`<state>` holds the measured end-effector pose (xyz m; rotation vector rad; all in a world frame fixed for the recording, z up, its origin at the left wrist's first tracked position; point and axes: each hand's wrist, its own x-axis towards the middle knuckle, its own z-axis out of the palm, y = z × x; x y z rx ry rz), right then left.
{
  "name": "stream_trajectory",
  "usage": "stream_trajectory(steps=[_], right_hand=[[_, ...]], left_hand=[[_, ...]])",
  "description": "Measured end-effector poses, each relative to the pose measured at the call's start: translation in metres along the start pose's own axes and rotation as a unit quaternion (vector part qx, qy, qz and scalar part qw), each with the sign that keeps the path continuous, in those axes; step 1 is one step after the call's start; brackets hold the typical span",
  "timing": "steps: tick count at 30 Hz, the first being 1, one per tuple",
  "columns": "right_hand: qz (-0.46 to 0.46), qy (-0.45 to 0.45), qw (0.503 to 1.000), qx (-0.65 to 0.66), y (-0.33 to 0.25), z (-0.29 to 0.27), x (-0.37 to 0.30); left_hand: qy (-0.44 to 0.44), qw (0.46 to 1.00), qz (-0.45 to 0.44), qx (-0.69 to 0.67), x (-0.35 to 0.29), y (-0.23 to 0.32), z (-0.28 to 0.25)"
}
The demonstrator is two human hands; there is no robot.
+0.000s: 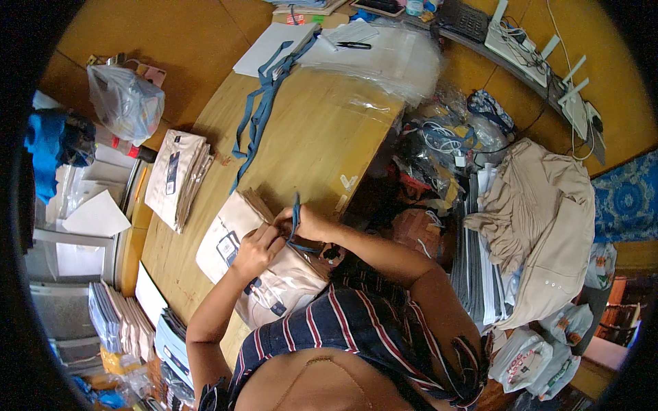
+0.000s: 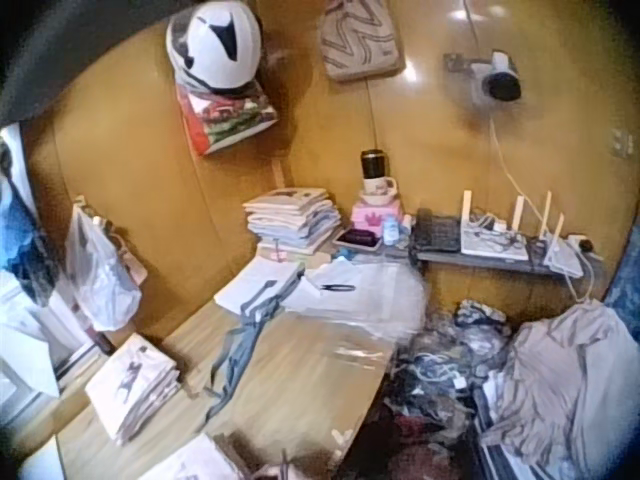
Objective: The person organizes and folds garments at a work table, securing them with blue straps and stacking them.
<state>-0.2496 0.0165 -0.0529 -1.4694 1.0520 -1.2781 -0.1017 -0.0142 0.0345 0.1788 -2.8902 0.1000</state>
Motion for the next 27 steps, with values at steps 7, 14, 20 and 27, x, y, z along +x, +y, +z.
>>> stream_trajectory(steps=[7, 14, 20, 27], right_hand=[[0.022, 0.070, 0.988, -0.134, -0.015, -0.014, 0.014], [0.140, 0.033, 0.989, -0.025, 0.030, -0.017, 0.011], [0.288, -0.071, 0.945, 0.139, -0.020, 0.015, 0.008], [0.075, -0.155, 0.984, 0.041, -0.071, -0.001, 0.036]], left_hand=[[0.007, 0.992, -0.052, -0.114, 0.005, 0.000, -0.010], [0.184, 0.896, -0.327, -0.240, -0.040, 0.014, -0.017], [0.367, 0.291, -0.671, -0.574, -0.140, 0.052, 0.021], [0.474, 0.532, -0.580, -0.395, -0.112, 0.059, -0.026]])
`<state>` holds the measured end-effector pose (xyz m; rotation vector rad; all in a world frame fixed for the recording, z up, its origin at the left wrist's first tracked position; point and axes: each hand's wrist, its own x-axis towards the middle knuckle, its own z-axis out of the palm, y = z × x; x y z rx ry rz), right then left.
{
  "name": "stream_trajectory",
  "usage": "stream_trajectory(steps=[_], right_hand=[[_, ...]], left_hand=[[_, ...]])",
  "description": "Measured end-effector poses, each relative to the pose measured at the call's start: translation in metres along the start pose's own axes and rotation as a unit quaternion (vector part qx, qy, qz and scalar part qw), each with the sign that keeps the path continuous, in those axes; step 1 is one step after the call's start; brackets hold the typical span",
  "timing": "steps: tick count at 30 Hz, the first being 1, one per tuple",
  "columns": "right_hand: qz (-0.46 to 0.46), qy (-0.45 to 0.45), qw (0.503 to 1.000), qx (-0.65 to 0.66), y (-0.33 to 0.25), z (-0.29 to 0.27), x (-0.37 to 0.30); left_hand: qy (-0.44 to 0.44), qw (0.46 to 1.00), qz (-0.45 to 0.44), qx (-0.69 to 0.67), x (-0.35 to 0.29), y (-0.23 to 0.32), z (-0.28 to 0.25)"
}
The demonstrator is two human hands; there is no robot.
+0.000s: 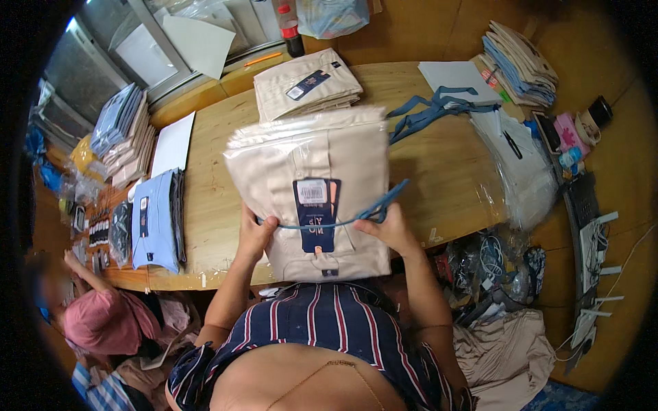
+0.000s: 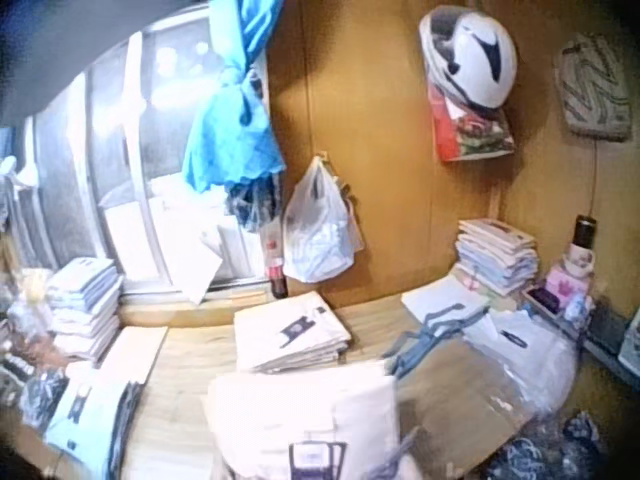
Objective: The person organizes and folds garments at a work table, securing them with blue straps and stacking them.
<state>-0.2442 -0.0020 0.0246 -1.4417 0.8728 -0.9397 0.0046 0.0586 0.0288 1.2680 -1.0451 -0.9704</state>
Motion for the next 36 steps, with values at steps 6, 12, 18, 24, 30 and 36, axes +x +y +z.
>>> stream_trajectory(steps=[6, 12, 18, 24, 30, 36], right_hand=[[-0.051, -0.003, 0.996, -0.077, -0.003, -0.025, -0.014], [-0.071, -0.009, 0.997, 0.042, -0.006, -0.029, -0.024], [-0.395, 0.035, 0.862, -0.315, -0.097, -0.022, 0.008], [-0.369, 0.033, 0.770, -0.519, -0.118, -0.011, 0.019], [-0.266, 0.091, 0.853, -0.441, -0.074, -0.067, 0.090], [0.148, 0.076, 0.891, -0.422, -0.012, -0.085, 0.102]], left_hand=[[-0.124, 0.991, -0.027, 0.046, 0.001, 0.023, -0.022], [-0.027, 0.991, 0.128, -0.037, -0.004, 0.049, 0.000], [-0.031, 0.976, 0.208, 0.053, 0.000, 0.057, -0.005], [0.078, 0.971, 0.219, 0.056, -0.007, 0.038, 0.000], [0.083, 0.919, 0.384, 0.038, 0.001, 0.164, 0.033], [-0.384, 0.852, 0.250, 0.254, -0.028, 0.237, 0.076]])
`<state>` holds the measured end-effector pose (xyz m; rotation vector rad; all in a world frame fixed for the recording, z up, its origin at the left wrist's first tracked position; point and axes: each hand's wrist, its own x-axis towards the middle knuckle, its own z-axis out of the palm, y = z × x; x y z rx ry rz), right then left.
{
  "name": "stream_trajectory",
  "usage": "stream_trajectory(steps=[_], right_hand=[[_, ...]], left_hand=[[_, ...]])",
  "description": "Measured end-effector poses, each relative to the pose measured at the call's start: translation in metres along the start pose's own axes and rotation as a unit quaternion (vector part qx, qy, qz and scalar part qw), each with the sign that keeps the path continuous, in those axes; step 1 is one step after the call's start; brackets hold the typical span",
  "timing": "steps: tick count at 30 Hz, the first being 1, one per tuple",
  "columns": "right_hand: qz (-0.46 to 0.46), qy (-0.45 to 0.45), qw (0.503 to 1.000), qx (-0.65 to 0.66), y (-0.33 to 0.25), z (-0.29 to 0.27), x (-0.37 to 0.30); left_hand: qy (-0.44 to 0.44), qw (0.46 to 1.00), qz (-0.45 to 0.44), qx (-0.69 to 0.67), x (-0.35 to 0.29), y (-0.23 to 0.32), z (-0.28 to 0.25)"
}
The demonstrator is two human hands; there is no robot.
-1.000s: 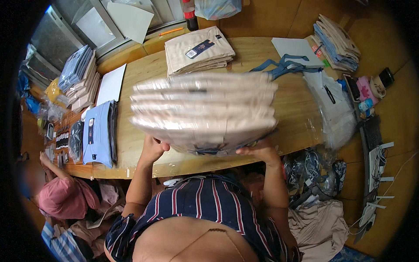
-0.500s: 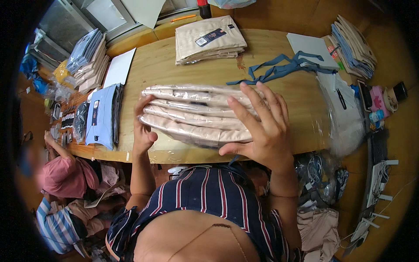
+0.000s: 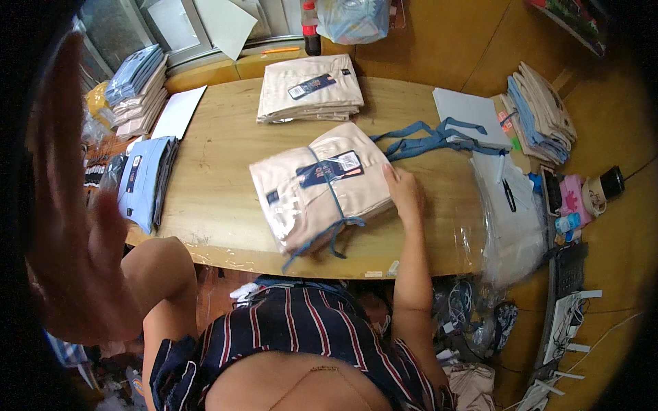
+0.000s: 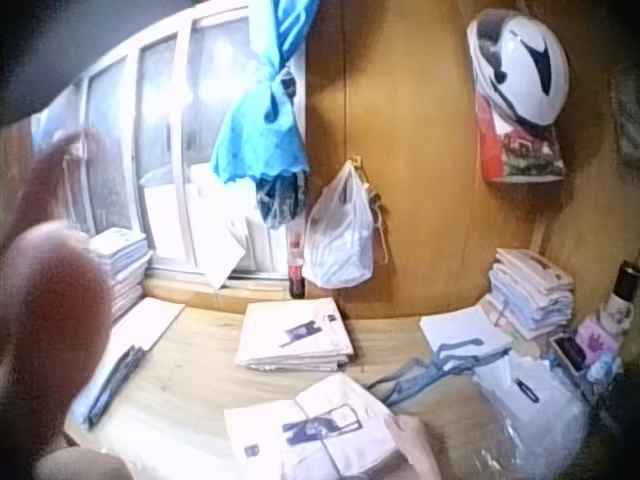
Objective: The person organizes and folds garments at a work table, securing them with blue straps and stacking them.
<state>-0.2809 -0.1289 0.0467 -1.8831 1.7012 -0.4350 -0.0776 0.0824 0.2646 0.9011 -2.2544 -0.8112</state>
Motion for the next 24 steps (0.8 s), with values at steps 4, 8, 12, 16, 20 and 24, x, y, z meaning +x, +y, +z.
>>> stream_trajectory(steps=[4, 8, 12, 16, 20, 24], right_hand=[[-0.082, 0.116, 0.951, 0.276, 0.092, 0.055, -0.003], [-0.069, 0.075, 0.956, 0.274, 0.096, 0.060, -0.040], [-0.063, 0.045, 0.961, 0.267, 0.107, 0.060, -0.063], [-0.062, 0.015, 0.954, 0.292, 0.102, 0.053, -0.072], [-0.063, 0.001, 0.956, 0.286, 0.101, 0.050, -0.071], [-0.069, 0.016, 0.956, 0.286, 0.109, 0.044, -0.067]], left_hand=[[-0.157, 0.982, -0.083, 0.071, 0.031, 0.020, 0.017], [-0.210, 0.966, -0.132, 0.080, 0.047, 0.026, 0.029], [-0.241, 0.955, -0.150, 0.087, 0.060, 0.032, 0.036], [-0.255, 0.949, -0.163, 0.086, 0.067, 0.034, 0.036], [-0.260, 0.949, -0.168, 0.065, 0.081, 0.029, 0.047], [-0.184, 0.968, -0.028, -0.170, 0.099, 0.019, 0.084]])
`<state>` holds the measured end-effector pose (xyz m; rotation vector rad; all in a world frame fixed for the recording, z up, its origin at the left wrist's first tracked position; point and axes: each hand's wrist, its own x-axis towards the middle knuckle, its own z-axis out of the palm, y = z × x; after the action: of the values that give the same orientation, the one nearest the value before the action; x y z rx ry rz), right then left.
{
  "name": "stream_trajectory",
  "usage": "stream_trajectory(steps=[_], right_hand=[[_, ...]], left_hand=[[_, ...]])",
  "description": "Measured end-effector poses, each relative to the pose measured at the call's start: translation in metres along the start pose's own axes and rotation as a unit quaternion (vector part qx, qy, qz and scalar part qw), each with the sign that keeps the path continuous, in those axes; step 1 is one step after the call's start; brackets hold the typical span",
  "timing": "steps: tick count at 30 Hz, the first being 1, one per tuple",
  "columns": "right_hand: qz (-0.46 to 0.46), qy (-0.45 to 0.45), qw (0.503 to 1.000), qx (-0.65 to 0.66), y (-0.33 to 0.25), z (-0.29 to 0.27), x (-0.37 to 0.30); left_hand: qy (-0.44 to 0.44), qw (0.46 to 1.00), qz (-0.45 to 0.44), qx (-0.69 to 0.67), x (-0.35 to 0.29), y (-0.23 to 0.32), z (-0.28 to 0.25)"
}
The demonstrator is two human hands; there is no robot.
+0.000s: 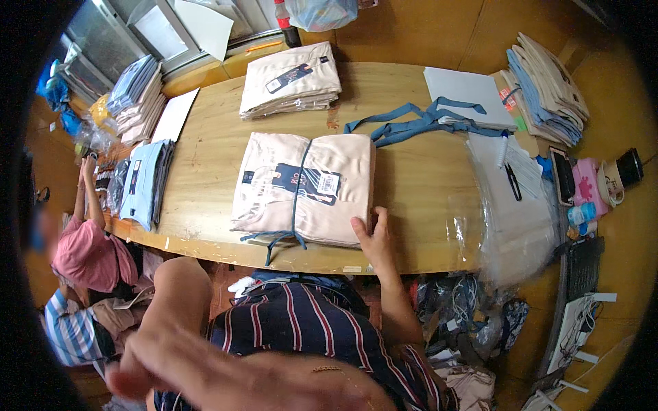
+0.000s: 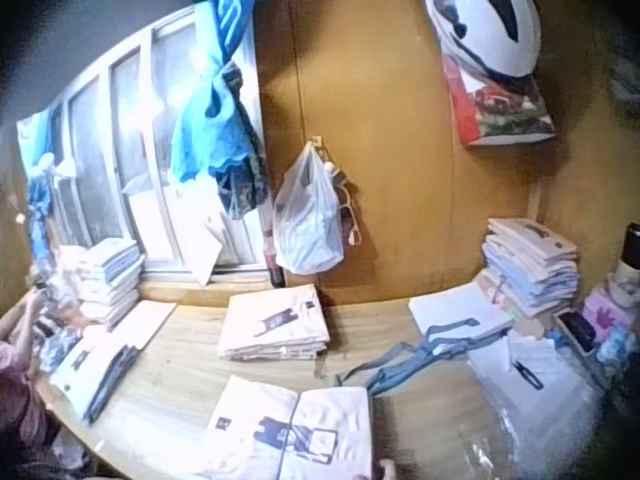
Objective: The person organizes and folds garments at a work table, securing them with blue straps and stacking them.
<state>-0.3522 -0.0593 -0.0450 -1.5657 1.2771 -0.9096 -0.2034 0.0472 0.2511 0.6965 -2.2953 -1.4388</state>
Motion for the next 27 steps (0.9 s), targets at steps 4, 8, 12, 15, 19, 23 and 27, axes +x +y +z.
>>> stream_trajectory(steps=[4, 8, 12, 15, 19, 23, 27], right_hand=[[-0.003, -0.031, 1.000, -0.007, -0.008, 0.005, -0.004], [-0.012, -0.026, 0.999, -0.041, -0.004, 0.001, -0.005], [0.096, -0.117, 0.982, 0.114, -0.004, -0.029, 0.023], [0.166, -0.134, 0.935, 0.283, -0.027, -0.019, 0.043], [0.060, -0.161, 0.944, 0.281, -0.019, 0.004, 0.064], [0.040, -0.206, 0.914, 0.346, -0.017, -0.004, 0.047], [0.018, -0.194, 0.930, 0.313, -0.017, -0.009, 0.009]], left_hand=[[0.149, 0.878, 0.325, -0.317, 0.013, -0.021, 0.053], [0.338, 0.878, 0.210, -0.267, -0.002, -0.055, 0.021], [0.605, 0.784, -0.114, 0.075, -0.042, -0.161, -0.048], [0.618, 0.685, -0.376, -0.088, -0.145, -0.298, -0.051], [0.510, 0.678, -0.183, -0.497, -0.113, -0.315, -0.023], [0.450, 0.697, -0.261, -0.494, -0.100, -0.285, -0.008], [0.520, 0.699, -0.349, -0.345, -0.105, -0.267, 0.037]])
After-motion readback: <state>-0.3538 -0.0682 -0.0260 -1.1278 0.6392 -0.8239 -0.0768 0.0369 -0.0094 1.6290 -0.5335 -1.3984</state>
